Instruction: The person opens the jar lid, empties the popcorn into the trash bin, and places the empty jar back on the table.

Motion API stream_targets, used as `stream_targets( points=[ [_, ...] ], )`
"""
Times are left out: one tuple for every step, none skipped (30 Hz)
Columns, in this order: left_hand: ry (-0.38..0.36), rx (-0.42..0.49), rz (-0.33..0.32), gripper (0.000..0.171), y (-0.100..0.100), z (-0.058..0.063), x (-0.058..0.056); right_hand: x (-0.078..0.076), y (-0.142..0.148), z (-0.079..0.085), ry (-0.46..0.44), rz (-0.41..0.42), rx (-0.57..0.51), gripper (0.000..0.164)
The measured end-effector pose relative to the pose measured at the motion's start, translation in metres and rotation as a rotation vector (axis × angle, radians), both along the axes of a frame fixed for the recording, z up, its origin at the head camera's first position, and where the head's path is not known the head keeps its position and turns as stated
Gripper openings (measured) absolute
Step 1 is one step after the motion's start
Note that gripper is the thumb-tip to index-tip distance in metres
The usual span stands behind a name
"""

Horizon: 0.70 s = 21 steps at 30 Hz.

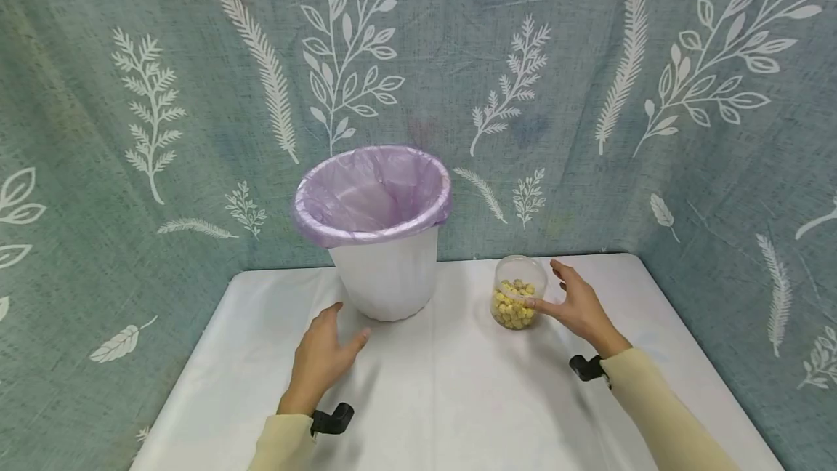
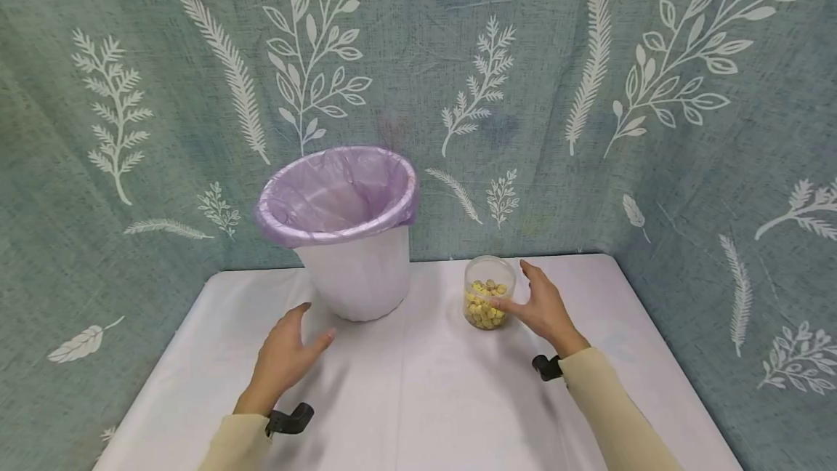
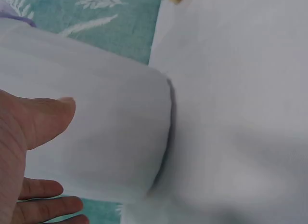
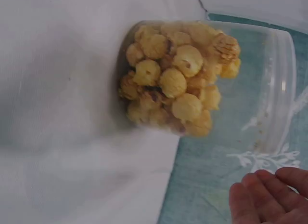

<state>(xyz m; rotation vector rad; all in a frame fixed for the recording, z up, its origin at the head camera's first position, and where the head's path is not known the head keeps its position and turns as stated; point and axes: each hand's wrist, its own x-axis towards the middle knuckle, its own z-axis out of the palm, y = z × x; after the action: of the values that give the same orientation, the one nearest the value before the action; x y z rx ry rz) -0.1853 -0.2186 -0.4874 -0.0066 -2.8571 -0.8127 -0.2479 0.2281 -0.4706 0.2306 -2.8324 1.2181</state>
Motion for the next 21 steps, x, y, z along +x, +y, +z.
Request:
stream_targets(
  points=[
    [-0.006, 0.019, 0.003, 0.080, 0.002, -0.002, 0.001, -0.002, -0.001, -0.002, -0.015, 0.006, -0.025, 0.105],
    [-0.009, 0.037, 0.006, 0.080, 0.004, -0.004, 0.002, -0.004, -0.002, -0.005, -0.028, 0.011, -0.050, 0.105],
    [-0.012, 0.054, 0.005, 0.080, 0.006, -0.007, 0.003, -0.005, -0.003, -0.007, -0.040, 0.015, -0.073, 0.105],
    [-0.021, 0.074, 0.004, 0.080, 0.008, -0.009, 0.004, -0.007, -0.004, -0.009, -0.053, 0.018, -0.097, 0.106],
    [-0.025, 0.096, 0.000, 0.080, 0.010, -0.011, 0.004, -0.008, -0.006, -0.011, -0.067, 0.018, -0.121, 0.106],
    [-0.032, 0.111, -0.003, 0.079, 0.012, -0.013, 0.005, -0.010, -0.007, -0.012, -0.080, 0.019, -0.143, 0.107],
    [-0.037, 0.126, -0.010, 0.079, 0.014, -0.016, 0.006, -0.011, -0.008, -0.013, -0.095, 0.015, -0.164, 0.108],
    [-0.040, 0.142, -0.019, 0.079, 0.017, -0.018, 0.006, -0.012, -0.009, -0.015, -0.107, 0.011, -0.181, 0.108],
    [-0.041, 0.161, -0.029, 0.078, 0.019, -0.019, 0.007, -0.013, -0.011, -0.015, -0.119, 0.008, -0.193, 0.110],
    [-0.044, 0.178, -0.036, 0.078, 0.021, -0.021, 0.007, -0.014, -0.012, -0.016, -0.131, 0.002, -0.199, 0.111],
    [-0.042, 0.192, -0.044, 0.077, 0.023, -0.023, 0.008, -0.015, -0.013, -0.017, -0.140, -0.002, -0.203, 0.112],
    [-0.042, 0.201, -0.049, 0.076, 0.025, -0.024, 0.008, -0.016, -0.014, -0.018, -0.147, -0.008, -0.203, 0.113],
    [-0.038, 0.210, -0.055, 0.076, 0.027, -0.026, 0.008, -0.017, -0.015, -0.019, -0.154, -0.014, -0.202, 0.113],
    [-0.035, 0.224, -0.059, 0.075, 0.029, -0.027, 0.009, -0.018, -0.016, -0.020, -0.157, -0.017, -0.200, 0.115],
    [-0.032, 0.231, -0.063, 0.074, 0.031, -0.027, 0.009, -0.019, -0.017, -0.021, -0.158, -0.020, -0.196, 0.115],
    [-0.030, 0.234, -0.066, 0.073, 0.032, -0.029, 0.009, -0.020, -0.017, -0.022, -0.160, -0.028, -0.194, 0.116],
    [-0.031, 0.238, -0.071, 0.072, 0.034, -0.030, 0.009, -0.022, -0.018, -0.023, -0.157, -0.030, -0.194, 0.116],
    [-0.031, 0.240, -0.076, 0.072, 0.036, -0.031, 0.009, -0.022, -0.018, -0.024, -0.152, -0.032, -0.195, 0.116],
    [-0.033, 0.245, -0.080, 0.072, 0.037, -0.032, 0.009, -0.023, -0.019, -0.026, -0.143, -0.032, -0.195, 0.116],
    [-0.035, 0.250, -0.083, 0.072, 0.039, -0.032, 0.009, -0.024, -0.020, -0.027, -0.130, -0.032, -0.198, 0.115],
    [-0.037, 0.253, -0.087, 0.072, 0.040, -0.033, 0.009, -0.024, -0.020, -0.028, -0.117, -0.032, -0.202, 0.113]
  ],
)
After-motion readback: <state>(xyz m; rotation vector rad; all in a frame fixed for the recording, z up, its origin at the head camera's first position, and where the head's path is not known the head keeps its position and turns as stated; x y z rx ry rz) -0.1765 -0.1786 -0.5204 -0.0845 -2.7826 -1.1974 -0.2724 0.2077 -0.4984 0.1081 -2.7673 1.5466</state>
